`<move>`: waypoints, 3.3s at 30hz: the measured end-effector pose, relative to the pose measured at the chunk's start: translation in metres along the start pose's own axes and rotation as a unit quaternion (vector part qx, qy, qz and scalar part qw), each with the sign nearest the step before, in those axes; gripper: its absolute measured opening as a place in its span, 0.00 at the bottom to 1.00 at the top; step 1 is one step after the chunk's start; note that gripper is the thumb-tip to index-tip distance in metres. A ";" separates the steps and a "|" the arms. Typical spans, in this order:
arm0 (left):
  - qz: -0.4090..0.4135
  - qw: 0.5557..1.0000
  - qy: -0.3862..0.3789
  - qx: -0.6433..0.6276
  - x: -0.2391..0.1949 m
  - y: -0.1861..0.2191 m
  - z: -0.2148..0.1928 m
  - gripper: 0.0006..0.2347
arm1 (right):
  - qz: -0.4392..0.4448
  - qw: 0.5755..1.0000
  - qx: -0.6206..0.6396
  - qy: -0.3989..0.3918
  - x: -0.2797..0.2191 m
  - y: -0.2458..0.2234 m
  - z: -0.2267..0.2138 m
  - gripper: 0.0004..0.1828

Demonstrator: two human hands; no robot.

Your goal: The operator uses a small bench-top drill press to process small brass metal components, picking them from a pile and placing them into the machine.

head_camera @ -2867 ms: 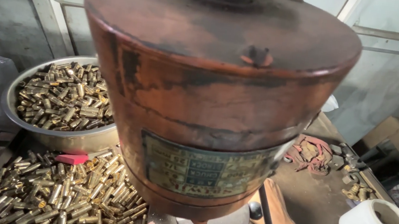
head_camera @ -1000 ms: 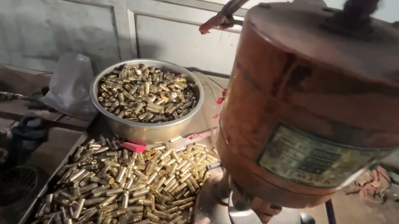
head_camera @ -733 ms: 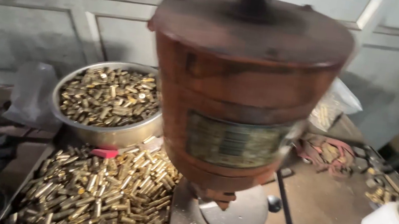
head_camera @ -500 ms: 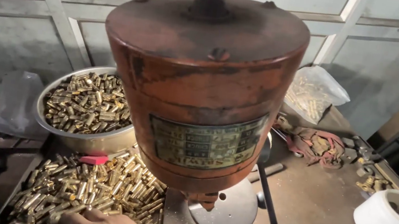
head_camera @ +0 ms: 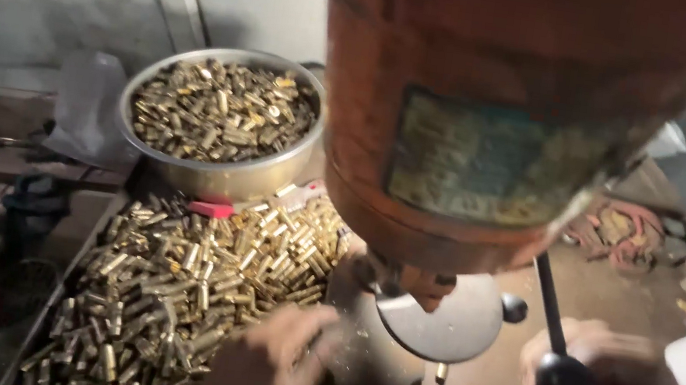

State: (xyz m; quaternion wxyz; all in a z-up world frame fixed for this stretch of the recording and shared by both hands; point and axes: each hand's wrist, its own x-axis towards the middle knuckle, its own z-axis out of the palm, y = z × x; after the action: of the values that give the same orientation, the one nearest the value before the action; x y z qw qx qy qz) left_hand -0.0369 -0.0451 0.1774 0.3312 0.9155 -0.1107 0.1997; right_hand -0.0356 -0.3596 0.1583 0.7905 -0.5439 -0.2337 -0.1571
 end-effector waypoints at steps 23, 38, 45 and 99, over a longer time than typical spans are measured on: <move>0.111 0.942 -0.018 0.316 0.130 -0.084 0.059 0.13 | 0.122 0.990 -0.031 -0.065 0.075 -0.009 0.020 0.73; -0.048 0.956 -0.157 0.245 0.113 -0.027 0.012 0.07 | 0.061 0.995 -0.020 -0.079 0.059 0.006 0.008 0.67; 0.001 0.999 -0.025 -0.024 0.074 0.007 -0.010 0.08 | 0.063 0.995 -0.017 -0.081 0.064 0.012 0.002 0.65; -0.029 0.987 0.061 -0.147 0.061 0.049 0.022 0.07 | 0.102 0.993 0.001 -0.062 0.082 -0.002 0.029 0.30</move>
State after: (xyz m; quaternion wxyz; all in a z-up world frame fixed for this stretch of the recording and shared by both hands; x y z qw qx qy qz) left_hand 0.0083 -0.1008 0.2161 0.4737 0.8459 -0.0921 0.2272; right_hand 0.0267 -0.3328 0.2126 0.7869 -0.5728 -0.2258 -0.0408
